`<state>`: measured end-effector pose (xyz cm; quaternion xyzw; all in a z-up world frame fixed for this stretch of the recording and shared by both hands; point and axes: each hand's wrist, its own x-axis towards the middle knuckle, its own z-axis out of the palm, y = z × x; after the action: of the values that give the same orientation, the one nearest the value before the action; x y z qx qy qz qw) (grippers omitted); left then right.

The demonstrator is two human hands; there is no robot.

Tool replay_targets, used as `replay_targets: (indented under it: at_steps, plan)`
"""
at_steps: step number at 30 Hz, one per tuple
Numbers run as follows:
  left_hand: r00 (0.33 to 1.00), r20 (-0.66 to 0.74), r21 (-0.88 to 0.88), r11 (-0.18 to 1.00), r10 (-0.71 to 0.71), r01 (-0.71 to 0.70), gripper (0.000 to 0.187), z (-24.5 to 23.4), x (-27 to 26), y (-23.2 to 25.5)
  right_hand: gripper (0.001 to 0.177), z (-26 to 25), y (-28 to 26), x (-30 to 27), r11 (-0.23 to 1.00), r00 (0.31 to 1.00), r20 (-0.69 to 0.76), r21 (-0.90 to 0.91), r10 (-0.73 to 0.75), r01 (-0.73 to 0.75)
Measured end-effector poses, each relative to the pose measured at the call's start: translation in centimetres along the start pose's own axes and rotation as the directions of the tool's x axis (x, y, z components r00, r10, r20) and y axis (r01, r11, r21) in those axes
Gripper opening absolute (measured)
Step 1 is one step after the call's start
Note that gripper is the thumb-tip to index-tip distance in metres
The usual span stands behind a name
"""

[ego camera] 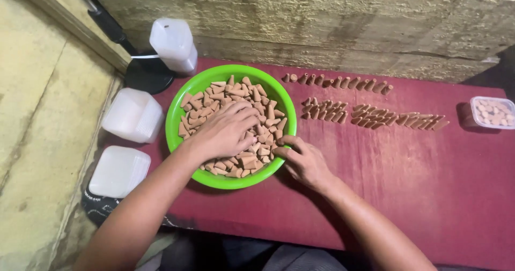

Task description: Arranging small incense cones from a bowl into neat rows on a table surface.

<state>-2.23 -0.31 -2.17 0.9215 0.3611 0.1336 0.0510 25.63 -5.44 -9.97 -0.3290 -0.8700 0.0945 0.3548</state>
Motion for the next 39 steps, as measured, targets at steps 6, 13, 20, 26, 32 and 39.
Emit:
replay_targets:
  at_steps: [6,13,20,26,32,39]
  plan:
    - [0.944,0.186,-0.058,0.956,-0.273,0.288,0.036,-7.5,-4.2,3.1,0.041,0.0,0.1,-0.4,0.999,1.000,-0.013,0.039,0.000,0.001]
    - [0.932,-0.281,-0.198,0.964,-0.230,0.178,0.020,-5.0,-2.8,-2.2,0.039,0.1,-0.1,-0.5,0.995,0.999,0.019,0.092,0.027,-0.029]
    - [0.814,0.030,-0.141,0.804,-0.580,0.578,0.051,-1.7,4.6,-3.0,0.039,-1.0,-1.0,0.2,0.995,0.994,0.105,0.089,0.027,-0.036]
    - [0.849,0.156,-0.086,0.849,-0.505,0.521,0.066,-2.6,5.6,0.0,0.040,-0.2,-0.9,-0.8,0.997,0.992,0.114,0.055,0.049,-0.055]
    - [0.943,0.159,-0.009,0.954,-0.293,0.298,0.054,-1.5,3.7,2.6,0.038,1.3,0.3,-1.3,0.999,0.997,0.062,0.030,0.038,-0.040]
    - [0.900,0.385,-0.150,0.949,-0.202,0.277,0.012,-6.8,1.5,6.3,0.048,-0.4,-1.5,-0.3,0.997,0.994,0.088,-0.062,0.059,-0.054]
